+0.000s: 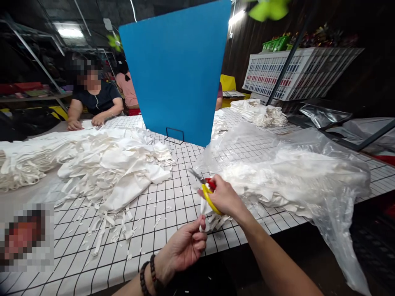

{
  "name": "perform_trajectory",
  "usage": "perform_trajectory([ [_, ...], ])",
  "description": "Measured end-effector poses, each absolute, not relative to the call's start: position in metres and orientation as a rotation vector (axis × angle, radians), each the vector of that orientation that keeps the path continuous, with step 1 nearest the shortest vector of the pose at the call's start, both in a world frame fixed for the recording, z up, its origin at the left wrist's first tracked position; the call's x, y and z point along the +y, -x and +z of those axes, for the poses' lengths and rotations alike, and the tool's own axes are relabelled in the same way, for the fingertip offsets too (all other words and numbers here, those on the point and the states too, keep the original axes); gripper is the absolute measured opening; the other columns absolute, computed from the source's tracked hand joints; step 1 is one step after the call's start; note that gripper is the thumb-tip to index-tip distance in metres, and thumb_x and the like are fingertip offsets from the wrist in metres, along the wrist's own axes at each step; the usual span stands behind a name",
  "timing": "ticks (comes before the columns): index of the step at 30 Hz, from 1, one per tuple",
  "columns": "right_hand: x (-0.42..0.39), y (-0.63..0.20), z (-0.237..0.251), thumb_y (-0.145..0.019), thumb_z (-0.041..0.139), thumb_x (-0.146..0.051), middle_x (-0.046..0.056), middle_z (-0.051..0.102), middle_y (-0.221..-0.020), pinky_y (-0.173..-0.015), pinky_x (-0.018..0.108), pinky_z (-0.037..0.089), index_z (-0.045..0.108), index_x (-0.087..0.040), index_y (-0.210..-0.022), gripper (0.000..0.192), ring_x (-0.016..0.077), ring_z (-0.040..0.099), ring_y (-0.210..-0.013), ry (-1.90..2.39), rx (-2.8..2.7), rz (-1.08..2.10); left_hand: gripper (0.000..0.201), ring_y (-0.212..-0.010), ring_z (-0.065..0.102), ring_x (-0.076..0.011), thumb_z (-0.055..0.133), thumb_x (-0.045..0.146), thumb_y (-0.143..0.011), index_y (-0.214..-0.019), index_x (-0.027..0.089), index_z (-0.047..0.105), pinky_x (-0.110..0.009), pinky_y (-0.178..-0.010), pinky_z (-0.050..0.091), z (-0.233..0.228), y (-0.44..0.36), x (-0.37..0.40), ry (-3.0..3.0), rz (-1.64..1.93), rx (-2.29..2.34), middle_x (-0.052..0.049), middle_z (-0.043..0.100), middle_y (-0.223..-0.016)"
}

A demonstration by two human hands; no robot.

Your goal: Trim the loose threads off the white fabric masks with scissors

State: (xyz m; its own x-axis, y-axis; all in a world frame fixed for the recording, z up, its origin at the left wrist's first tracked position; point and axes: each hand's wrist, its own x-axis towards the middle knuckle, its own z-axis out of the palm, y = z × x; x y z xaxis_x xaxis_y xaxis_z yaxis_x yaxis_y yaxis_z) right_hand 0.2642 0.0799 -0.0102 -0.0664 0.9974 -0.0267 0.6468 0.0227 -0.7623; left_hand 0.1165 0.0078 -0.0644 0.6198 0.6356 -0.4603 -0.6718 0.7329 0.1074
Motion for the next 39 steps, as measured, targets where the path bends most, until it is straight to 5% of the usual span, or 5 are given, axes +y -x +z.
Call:
perform_trajectory([
  [7,0.093,-0.241,-0.026,-0.055,0.076,-0.012,-0.002,0.052,-0.059,-0.053,0.028,0.034,0.046,-0.021,-0.067,0.034,0.0186,0.055,-0.06,1.729,-2.099,0.787,0.025,-0.049,0.053,-0.0033,0.069,0.021,-0.085,-0.102,0.006,0.058,-0.014,-0.046,0.044,-0.073,-0.129,-0.029,0.144,0.671,0.425,0.0,0.06,-0.075],
  [20,0.153,-0.177,0.104,-0.065,0.078,-0.027,-0.006,0.047,-0.072,-0.053,0.021,0.039,0.045,-0.02,-0.078,0.035,0.0087,0.047,-0.059,0.631,-1.236,1.073,0.011,-0.056,0.056,-0.004,0.057,0.015,-0.093,-0.099,0.009,0.063,-0.013,-0.051,0.05,0.036,-0.05,0.038,-0.153,1.31,0.363,-0.003,0.063,-0.079],
  [30,0.063,-0.248,-0.066,-0.063,0.083,-0.034,-0.001,0.057,-0.075,-0.055,0.027,0.044,0.049,-0.021,-0.082,0.04,0.0166,0.055,-0.065,1.476,-1.252,1.104,0.034,-0.049,0.051,-0.0036,0.074,0.037,-0.079,-0.091,0.008,0.063,-0.016,-0.044,0.044,-0.049,-0.055,0.009,-0.454,1.219,0.756,-0.008,0.069,-0.085],
  [34,0.044,-0.242,-0.05,-0.08,0.071,-0.034,0.004,0.06,-0.103,-0.069,0.028,0.047,0.048,-0.024,-0.099,0.032,0.0149,0.055,-0.079,1.14,-1.515,1.209,0.039,-0.042,0.048,-0.0039,0.072,0.047,-0.077,-0.084,0.01,0.06,-0.017,-0.037,0.039,-0.066,-0.064,0.003,-0.621,1.166,0.823,-0.006,0.067,-0.082],
  [39,0.049,-0.225,-0.028,-0.077,0.075,-0.03,-0.001,0.059,-0.085,-0.066,0.025,0.045,0.049,-0.023,-0.091,0.03,0.0135,0.052,-0.071,1.035,-1.785,1.321,0.04,-0.037,0.04,-0.002,0.069,0.052,-0.077,-0.084,0.013,0.059,-0.015,-0.032,0.031,-0.066,-0.066,0.001,-0.757,1.212,1.007,-0.001,0.06,-0.075],
])
